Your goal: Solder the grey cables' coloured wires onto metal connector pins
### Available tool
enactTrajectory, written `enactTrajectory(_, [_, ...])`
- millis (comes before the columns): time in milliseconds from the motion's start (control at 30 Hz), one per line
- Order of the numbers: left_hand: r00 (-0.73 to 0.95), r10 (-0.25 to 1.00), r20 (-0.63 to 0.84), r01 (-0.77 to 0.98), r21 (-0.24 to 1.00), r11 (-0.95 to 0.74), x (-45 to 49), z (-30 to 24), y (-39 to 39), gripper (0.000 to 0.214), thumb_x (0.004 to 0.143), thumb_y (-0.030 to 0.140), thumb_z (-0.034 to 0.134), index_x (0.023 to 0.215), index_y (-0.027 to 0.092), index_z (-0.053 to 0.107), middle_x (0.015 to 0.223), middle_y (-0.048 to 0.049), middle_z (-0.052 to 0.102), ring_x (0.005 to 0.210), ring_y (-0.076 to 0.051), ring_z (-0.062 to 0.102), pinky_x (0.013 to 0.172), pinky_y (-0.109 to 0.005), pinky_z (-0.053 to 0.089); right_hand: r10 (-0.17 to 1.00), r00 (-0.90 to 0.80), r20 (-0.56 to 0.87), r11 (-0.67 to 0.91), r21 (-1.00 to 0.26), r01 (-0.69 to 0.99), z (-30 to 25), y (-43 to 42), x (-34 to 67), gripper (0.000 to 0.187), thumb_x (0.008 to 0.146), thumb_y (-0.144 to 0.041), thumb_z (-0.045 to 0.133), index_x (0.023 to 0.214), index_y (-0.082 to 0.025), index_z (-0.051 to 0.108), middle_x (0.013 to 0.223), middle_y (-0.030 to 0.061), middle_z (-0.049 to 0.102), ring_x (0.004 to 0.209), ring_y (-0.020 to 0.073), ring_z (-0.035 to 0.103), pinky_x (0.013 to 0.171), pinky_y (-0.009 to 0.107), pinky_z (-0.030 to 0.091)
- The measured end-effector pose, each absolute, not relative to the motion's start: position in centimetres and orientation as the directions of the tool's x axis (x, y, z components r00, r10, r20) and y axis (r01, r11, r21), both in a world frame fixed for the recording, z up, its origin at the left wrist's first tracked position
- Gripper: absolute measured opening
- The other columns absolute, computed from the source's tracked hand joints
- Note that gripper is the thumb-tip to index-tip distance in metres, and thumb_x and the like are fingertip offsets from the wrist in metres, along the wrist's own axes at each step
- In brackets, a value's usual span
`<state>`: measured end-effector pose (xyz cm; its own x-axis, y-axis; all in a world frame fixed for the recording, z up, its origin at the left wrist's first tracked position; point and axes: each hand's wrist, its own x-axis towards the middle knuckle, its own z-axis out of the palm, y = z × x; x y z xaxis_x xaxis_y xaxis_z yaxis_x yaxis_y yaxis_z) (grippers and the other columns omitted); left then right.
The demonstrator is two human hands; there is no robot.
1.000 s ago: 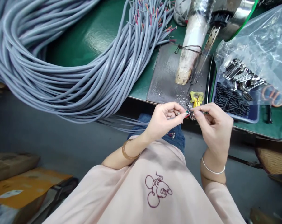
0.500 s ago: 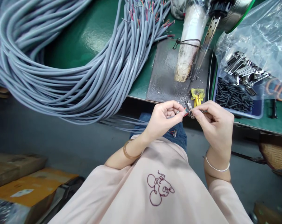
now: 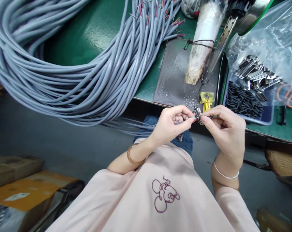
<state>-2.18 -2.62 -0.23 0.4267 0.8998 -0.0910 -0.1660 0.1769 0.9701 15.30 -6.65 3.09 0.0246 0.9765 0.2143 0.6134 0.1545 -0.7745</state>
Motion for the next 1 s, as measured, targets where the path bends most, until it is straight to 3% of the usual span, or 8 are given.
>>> enactTrajectory(300, [0.461,0.879,-0.122,-0.164,0.962,0.219,-2.3,-0.7,-2.6,0.011,0.081,0.022,0.071,0.079,0.013,0.065,0.065,0.0004,0.062,0.051,-0.004,0.049,0.048,-0.016,0.039,0.973,0.007,0.229,0.170,-0.745,0.645,3.0,-6.6,15.5,0.012,0.094,-0.027,0.066,0.082,-0.023,0.068,0.075,-0.0011,0.062,0.058,0.0096,0.046,0.055,0.029,0.034])
enactTrajectory(467, [0.437,0.891,-0.122,-0.170,0.962,0.215,-2.4,-0.6,-2.5,0.011,0.081,0.022,0.071,0.080,0.013,0.065,0.069,-0.0005,0.063,0.054,-0.005,0.053,0.051,-0.017,0.042,0.970,0.047,0.240,0.150,-0.737,0.659,3.2,-6.8,15.7,0.008,0.091,-0.028,0.069,0.086,-0.023,0.071,0.079,-0.0001,0.066,0.055,0.0093,0.044,0.052,0.030,0.032])
enactTrajectory(600, [0.427,0.903,-0.037,-0.124,0.987,0.099,-2.3,-0.6,-2.8,0.010,0.083,0.021,0.069,0.079,0.013,0.065,0.067,0.0001,0.061,0.053,-0.005,0.048,0.049,-0.018,0.037,0.972,-0.074,0.221,0.211,-0.699,0.684,3.1,-6.8,15.9,0.001,0.089,-0.025,0.072,0.090,-0.024,0.073,0.079,-0.0005,0.068,0.057,0.0096,0.048,0.057,0.029,0.037])
enactTrajectory(767, [0.425,0.901,0.088,-0.024,0.996,-0.086,-2.4,-0.7,-3.1,0.006,0.083,0.016,0.067,0.078,0.013,0.067,0.062,0.0028,0.054,0.050,-0.004,0.036,0.047,-0.021,0.029,0.972,-0.092,0.217,0.221,-0.703,0.676,3.0,-6.9,15.5,0.004,0.090,-0.021,0.070,0.085,-0.022,0.070,0.074,-0.0016,0.064,0.061,0.0093,0.051,0.060,0.027,0.039])
enactTrajectory(867, [0.437,0.895,0.085,-0.050,0.996,-0.071,-2.4,-0.2,-3.2,0.007,0.084,0.019,0.069,0.081,0.013,0.068,0.064,0.0022,0.056,0.052,-0.005,0.038,0.046,-0.020,0.029,0.982,0.002,0.190,0.155,-0.810,0.566,2.5,-7.0,15.2,0.011,0.090,-0.024,0.068,0.079,-0.021,0.067,0.073,-0.0009,0.060,0.061,0.0101,0.050,0.054,0.027,0.036])
enactTrajectory(1000, [0.440,0.892,0.104,-0.085,0.994,-0.074,-2.3,0.6,-3.1,0.012,0.086,0.024,0.070,0.078,0.014,0.069,0.069,-0.0012,0.063,0.056,-0.007,0.045,0.051,-0.022,0.036,0.979,0.131,0.158,0.119,-0.957,0.263,1.8,-6.8,15.1,0.016,0.089,-0.029,0.069,0.075,-0.022,0.066,0.071,-0.0011,0.059,0.062,0.0114,0.052,0.052,0.026,0.038])
